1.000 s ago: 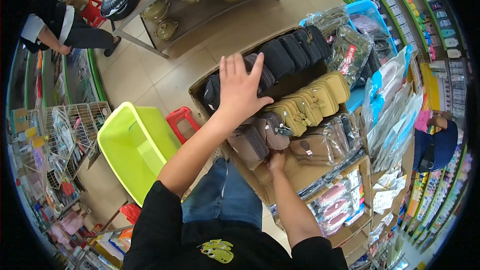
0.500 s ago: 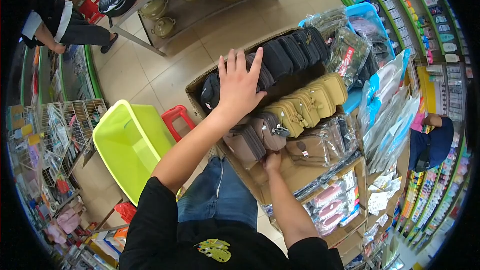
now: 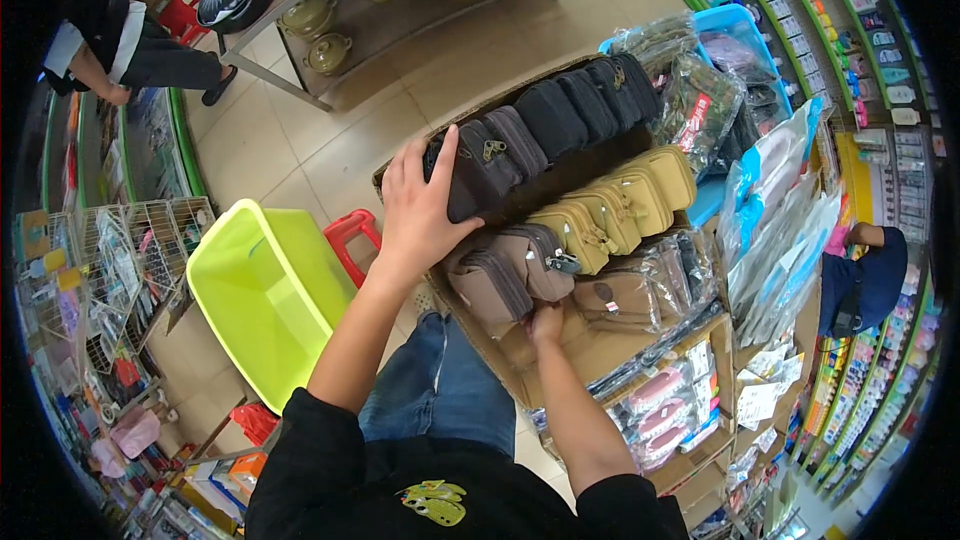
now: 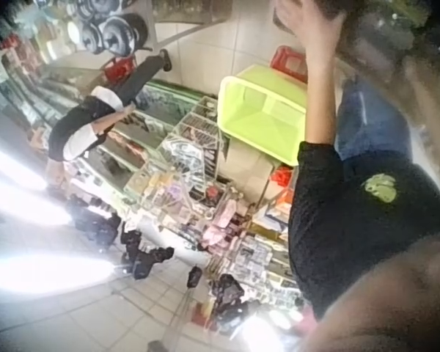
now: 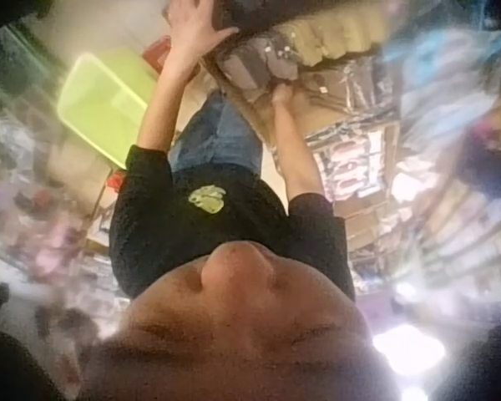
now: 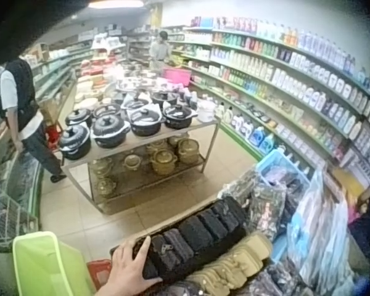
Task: Sorting small pouches from a plastic basket into a box on a store shelf.
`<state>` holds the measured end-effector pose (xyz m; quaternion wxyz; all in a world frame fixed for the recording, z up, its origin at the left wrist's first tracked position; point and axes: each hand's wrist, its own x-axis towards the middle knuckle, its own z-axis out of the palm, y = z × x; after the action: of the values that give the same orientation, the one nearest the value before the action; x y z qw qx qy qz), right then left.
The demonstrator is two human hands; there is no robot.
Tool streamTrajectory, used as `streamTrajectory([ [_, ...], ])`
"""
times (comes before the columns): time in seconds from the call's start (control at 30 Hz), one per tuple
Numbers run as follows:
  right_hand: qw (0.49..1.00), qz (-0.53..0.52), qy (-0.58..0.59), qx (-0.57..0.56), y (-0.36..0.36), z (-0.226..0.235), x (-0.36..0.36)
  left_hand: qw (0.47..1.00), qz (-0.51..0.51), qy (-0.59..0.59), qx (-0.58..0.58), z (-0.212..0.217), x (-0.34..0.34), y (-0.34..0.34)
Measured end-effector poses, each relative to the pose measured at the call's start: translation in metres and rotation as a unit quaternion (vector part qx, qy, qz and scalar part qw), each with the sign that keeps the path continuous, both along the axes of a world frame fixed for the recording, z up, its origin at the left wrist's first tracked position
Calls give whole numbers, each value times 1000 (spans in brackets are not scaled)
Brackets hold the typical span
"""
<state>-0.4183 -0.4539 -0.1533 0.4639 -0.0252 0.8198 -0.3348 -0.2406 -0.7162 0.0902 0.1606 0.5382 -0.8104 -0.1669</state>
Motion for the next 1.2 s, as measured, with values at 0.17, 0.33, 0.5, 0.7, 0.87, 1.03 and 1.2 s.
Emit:
streamTrajectory([
  [0.17, 999, -15, 7, -32, -6, 17, -3, 999, -2, 48, -4, -1, -1, 2],
  [0.33, 999, 11, -45, -10, -17, 47, 0, 1000, -6, 25, -7, -4, -2, 2],
  [0.5, 999, 48, 0, 18, -4, 14, -3, 999, -7, 49, -2, 5, 2, 10],
  [0.7, 996, -87, -34, -7, 8, -9, -14, 977, 77, 195, -38, -5, 54, 57],
  [0.87, 990, -10, -108, 86, 5, 16, -28, 935, 258, 224, -94, -23, 148, 97],
  [1.03, 994, -11, -83, 70, -1, 29, -23, 858, 457, 233, -31, -95, 256, 146],
  [1.2, 995, 14, -35, 95, -8, 40, -23, 740, 596, 185, 250, -199, 342, 198],
])
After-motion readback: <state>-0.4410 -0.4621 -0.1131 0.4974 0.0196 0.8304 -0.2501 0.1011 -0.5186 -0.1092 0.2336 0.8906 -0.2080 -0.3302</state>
